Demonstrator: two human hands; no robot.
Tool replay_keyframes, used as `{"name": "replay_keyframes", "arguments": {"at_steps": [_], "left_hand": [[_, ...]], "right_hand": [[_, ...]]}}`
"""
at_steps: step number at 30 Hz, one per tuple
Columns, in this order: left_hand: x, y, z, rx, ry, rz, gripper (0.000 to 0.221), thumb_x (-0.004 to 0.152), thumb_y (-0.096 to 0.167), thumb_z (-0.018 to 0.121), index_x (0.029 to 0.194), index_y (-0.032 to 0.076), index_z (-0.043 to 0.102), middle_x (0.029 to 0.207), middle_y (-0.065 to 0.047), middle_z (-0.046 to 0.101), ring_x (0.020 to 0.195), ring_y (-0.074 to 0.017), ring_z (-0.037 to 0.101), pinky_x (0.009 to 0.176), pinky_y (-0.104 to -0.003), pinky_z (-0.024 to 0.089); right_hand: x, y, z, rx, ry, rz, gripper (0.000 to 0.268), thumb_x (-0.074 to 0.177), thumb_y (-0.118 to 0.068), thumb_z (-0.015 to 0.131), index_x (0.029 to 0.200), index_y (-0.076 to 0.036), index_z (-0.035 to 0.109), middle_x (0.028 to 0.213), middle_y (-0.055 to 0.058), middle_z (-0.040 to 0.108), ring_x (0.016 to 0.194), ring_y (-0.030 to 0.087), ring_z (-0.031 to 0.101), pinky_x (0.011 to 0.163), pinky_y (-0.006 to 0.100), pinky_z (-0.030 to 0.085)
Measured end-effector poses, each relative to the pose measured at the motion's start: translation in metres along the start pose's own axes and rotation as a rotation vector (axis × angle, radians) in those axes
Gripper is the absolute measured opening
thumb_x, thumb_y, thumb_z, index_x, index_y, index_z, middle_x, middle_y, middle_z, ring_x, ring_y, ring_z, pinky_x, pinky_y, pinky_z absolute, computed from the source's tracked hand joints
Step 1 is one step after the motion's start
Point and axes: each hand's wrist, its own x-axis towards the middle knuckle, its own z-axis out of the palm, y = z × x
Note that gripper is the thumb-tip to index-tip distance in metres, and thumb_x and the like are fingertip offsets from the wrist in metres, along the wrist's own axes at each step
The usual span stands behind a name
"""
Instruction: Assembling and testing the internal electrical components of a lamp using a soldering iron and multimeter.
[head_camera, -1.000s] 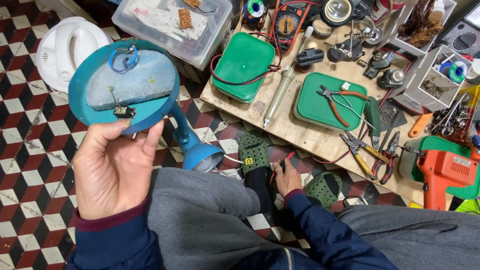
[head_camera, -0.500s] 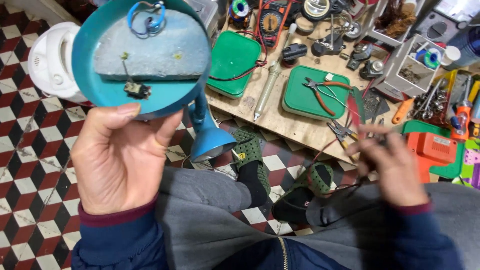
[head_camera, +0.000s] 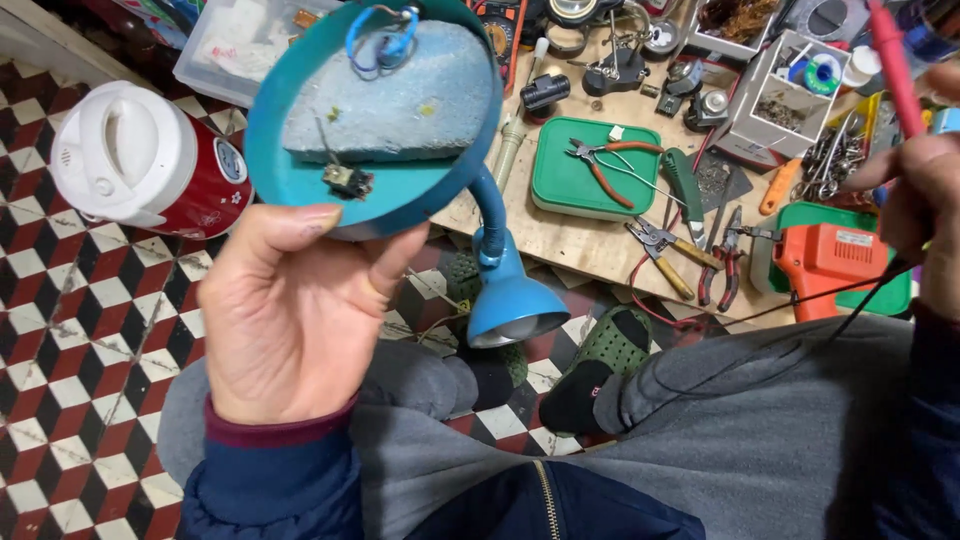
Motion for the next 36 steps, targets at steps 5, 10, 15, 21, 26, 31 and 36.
{"name": "replay_keyframes", "arguments": {"at_steps": [5,10,15,21,26,31,36], "left_hand": [[-0.006,0.008,0.007,0.014,0.004,0.063,0.065,0.095,-0.007,0.066,0.158,-0.008,0.049,0.143,-0.027,0.066,0.118,-0.04,0.074,0.095,-0.044,0.071],[0.0,0.005,0.0,0.112,0.119,0.138,0.068,0.094,-0.006,0.063,0.161,-0.005,0.051,0.144,-0.022,0.069,0.119,-0.0336,0.075,0.098,-0.045,0.069],[0.002,-0.005,-0.009,0.126,0.154,0.102,0.065,0.091,-0.005,0.063,0.154,-0.01,0.051,0.143,-0.023,0.068,0.115,-0.0327,0.075,0.097,-0.044,0.068],[-0.011,-0.04,-0.012,0.053,0.118,-0.032,0.065,0.092,-0.004,0.062,0.154,-0.016,0.045,0.136,-0.028,0.067,0.112,-0.0339,0.075,0.096,-0.04,0.069],[-0.018,-0.103,-0.033,0.067,0.218,-0.18,0.062,0.087,-0.003,0.063,0.147,-0.009,0.051,0.137,-0.028,0.065,0.11,-0.0332,0.074,0.094,-0.039,0.067],[-0.003,-0.158,-0.075,0.015,0.265,-0.353,0.038,0.091,-0.006,0.058,0.129,-0.007,0.061,0.126,-0.025,0.071,0.11,-0.0354,0.073,0.096,-0.045,0.065],[0.009,-0.193,-0.11,0.069,0.25,-0.403,0.054,0.088,-0.006,0.054,0.142,-0.009,0.054,0.135,-0.028,0.066,0.113,-0.0345,0.071,0.096,-0.042,0.065]], "right_hand": [[-0.007,-0.015,0.007,-0.067,-0.032,-0.066,0.055,0.129,-0.003,0.029,0.184,0.002,0.03,0.103,0.028,0.057,0.051,0.018,0.034,0.04,0.027,0.025],[-0.006,0.001,0.004,-0.079,-0.033,-0.084,0.051,0.133,-0.006,0.031,0.182,0.007,0.033,0.111,0.027,0.059,0.059,0.022,0.042,0.045,0.029,0.032],[-0.005,-0.009,0.014,-0.077,0.0,-0.003,0.047,0.129,-0.002,0.04,0.175,0.004,0.046,0.114,0.021,0.066,0.06,0.018,0.046,0.046,0.026,0.032],[-0.004,-0.019,0.023,-0.013,0.011,-0.009,0.044,0.128,-0.002,0.043,0.171,0.0,0.047,0.113,0.019,0.066,0.06,0.016,0.043,0.05,0.024,0.031],[-0.011,-0.032,0.021,0.002,0.015,-0.021,0.043,0.128,-0.002,0.043,0.171,-0.003,0.049,0.114,0.017,0.067,0.063,0.013,0.044,0.05,0.023,0.03],[-0.024,-0.044,0.016,-0.003,0.027,-0.044,0.042,0.13,0.001,0.043,0.172,0.0,0.049,0.114,0.018,0.068,0.063,0.015,0.047,0.05,0.024,0.033],[-0.035,-0.075,0.018,-0.049,0.039,-0.002,0.039,0.128,0.004,0.046,0.166,0.007,0.053,0.11,0.021,0.07,0.065,0.021,0.052,0.051,0.028,0.037]]}}
